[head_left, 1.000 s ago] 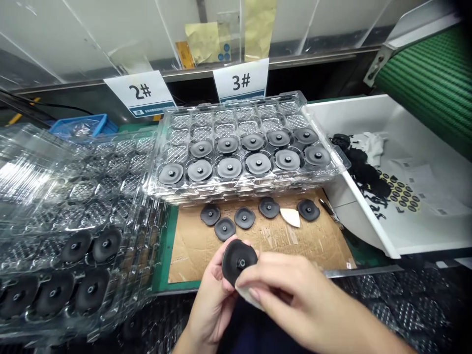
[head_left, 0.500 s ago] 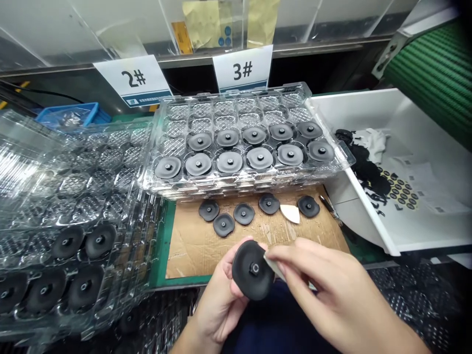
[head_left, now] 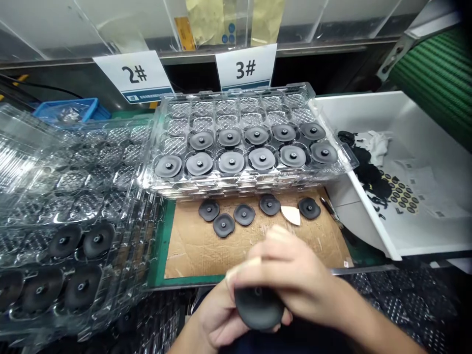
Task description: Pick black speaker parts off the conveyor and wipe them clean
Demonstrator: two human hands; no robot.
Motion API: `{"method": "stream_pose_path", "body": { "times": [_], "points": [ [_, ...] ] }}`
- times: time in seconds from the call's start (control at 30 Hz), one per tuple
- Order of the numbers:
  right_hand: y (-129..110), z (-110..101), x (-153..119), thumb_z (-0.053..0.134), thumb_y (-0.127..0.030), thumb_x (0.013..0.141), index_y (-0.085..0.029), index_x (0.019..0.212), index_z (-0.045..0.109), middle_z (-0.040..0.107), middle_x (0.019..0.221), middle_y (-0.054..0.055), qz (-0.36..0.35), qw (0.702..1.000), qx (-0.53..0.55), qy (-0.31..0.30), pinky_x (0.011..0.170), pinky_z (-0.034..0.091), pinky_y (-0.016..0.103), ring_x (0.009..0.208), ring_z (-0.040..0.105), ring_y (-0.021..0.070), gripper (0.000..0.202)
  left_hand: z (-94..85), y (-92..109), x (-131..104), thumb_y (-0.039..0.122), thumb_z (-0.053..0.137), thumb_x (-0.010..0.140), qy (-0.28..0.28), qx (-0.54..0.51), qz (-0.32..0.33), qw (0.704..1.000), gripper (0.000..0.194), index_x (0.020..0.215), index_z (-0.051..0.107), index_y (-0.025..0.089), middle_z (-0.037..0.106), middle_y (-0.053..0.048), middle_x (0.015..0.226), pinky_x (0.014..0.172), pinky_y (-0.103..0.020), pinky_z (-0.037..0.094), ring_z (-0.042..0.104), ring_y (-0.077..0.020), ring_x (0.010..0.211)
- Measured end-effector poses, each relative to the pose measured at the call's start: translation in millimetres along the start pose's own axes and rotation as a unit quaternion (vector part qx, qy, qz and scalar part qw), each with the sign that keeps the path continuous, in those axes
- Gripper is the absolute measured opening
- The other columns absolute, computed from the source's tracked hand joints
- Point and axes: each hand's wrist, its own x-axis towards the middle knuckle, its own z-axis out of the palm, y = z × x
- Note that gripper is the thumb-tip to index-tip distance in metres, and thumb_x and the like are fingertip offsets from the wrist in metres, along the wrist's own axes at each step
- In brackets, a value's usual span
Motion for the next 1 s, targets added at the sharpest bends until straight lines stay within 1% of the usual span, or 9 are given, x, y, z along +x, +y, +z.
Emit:
{"method": "stream_pose_path", "body": {
  "times": [0.13,0.2,0.33,0.47,0.6,0.67,0.8,0.9,1.0],
  "points": [
    [45.2,3.8,-31.2,0.047,-0.020,0.089,-0.025,0.103,0.063,0.064,0.091,0.002,0.229,0.972,0.000,0.061,0.073,0.042,0.028,0.082,0.056,0.0145,0.023,-4.3,-2.7,-3.6,0.031,0.068,0.068,-0.043,-0.113,0.032,0.992,0.042,0.108,0.061,0.020,0.069,-0.006,0.098,0.064,-0.023,0.054,0.068,-0.0221,0.081],
    [70.5,16.9,-55.2,0.050,-0.025,0.087,-0.026,0.098,0.066,0.065,0.090,0.002,0.279,0.958,0.034,0.056,0.072,0.046,0.028,0.081,0.059,0.0154,0.020,-7.5,-2.7,-5.5,0.035,0.069,0.068,-0.063,-0.144,0.042,0.987,0.047,0.111,0.060,0.020,0.068,-0.008,0.103,0.069,-0.025,0.054,0.067,-0.0240,0.086],
    [98.9,57.9,-96.1,0.049,-0.026,0.084,-0.020,0.092,0.068,0.059,0.099,0.008,0.304,0.940,0.017,0.153,0.079,0.047,0.036,0.092,0.057,0.0216,0.022,-11.4,-2.1,-6.4,0.048,0.064,0.067,-0.079,-0.151,0.042,0.984,0.054,0.113,0.058,0.021,0.066,-0.008,0.107,0.073,-0.027,0.053,0.065,-0.0243,0.092],
    [87.3,78.3,-102.4,0.042,-0.020,0.087,-0.018,0.093,0.064,0.055,0.101,0.009,0.312,0.911,0.011,0.271,0.084,0.043,0.040,0.097,0.053,0.0220,0.023,-9.0,-4.0,-6.4,0.059,0.049,0.072,-0.090,-0.130,0.039,0.987,0.058,0.118,0.054,0.024,0.064,-0.006,0.108,0.074,-0.028,0.052,0.064,-0.0252,0.094],
    [67.3,73.3,-89.1,0.044,-0.016,0.086,-0.021,0.083,0.065,0.060,0.090,0.004,0.284,0.922,0.065,0.255,0.077,0.047,0.031,0.088,0.058,0.0175,0.022,-7.6,-8.8,-8.1,0.053,0.045,0.080,-0.029,0.059,0.181,0.981,0.052,0.128,0.036,0.036,0.058,-0.005,0.114,0.076,-0.032,0.049,0.063,-0.0233,0.095],
    [60.9,70.5,-85.2,0.045,-0.015,0.085,-0.022,0.081,0.065,0.061,0.087,0.003,0.278,0.925,0.081,0.248,0.076,0.048,0.029,0.086,0.058,0.0167,0.021,-9.5,-11.4,-9.3,0.039,0.058,0.077,0.050,0.272,0.289,0.916,0.068,0.134,0.021,0.038,0.052,-0.005,0.119,0.088,-0.037,0.044,0.056,-0.0231,0.106],
    [46.4,64.0,-84.6,0.047,-0.013,0.085,-0.023,0.089,0.063,0.060,0.092,0.004,0.276,0.923,0.093,0.251,0.075,0.047,0.027,0.089,0.057,0.0163,0.019,-12.5,-13.9,-11.8,0.008,0.065,0.069,0.129,0.571,0.397,0.707,0.101,0.138,-0.005,0.027,0.047,-0.011,0.121,0.101,-0.040,0.033,0.043,-0.0211,0.118],
    [30.4,53.1,-84.0,0.050,-0.014,0.085,-0.025,0.090,0.062,0.058,0.093,0.002,0.259,0.926,0.114,0.249,0.075,0.044,0.025,0.092,0.055,0.0154,0.018,-10.2,-14.2,-13.9,0.004,0.066,0.067,0.110,0.617,0.415,0.660,0.105,0.138,-0.009,0.024,0.048,-0.012,0.119,0.100,-0.038,0.037,0.046,-0.0192,0.115],
    [14.9,40.8,-80.4,0.053,-0.016,0.085,-0.027,0.090,0.062,0.058,0.089,0.000,0.252,0.920,0.193,0.230,0.071,0.043,0.022,0.086,0.054,0.0135,0.015,-7.2,-15.2,-16.9,0.007,0.069,0.066,0.105,0.618,0.420,0.656,0.105,0.138,-0.007,0.023,0.050,-0.012,0.118,0.099,-0.036,0.037,0.047,-0.0189,0.114]
  ]
}}
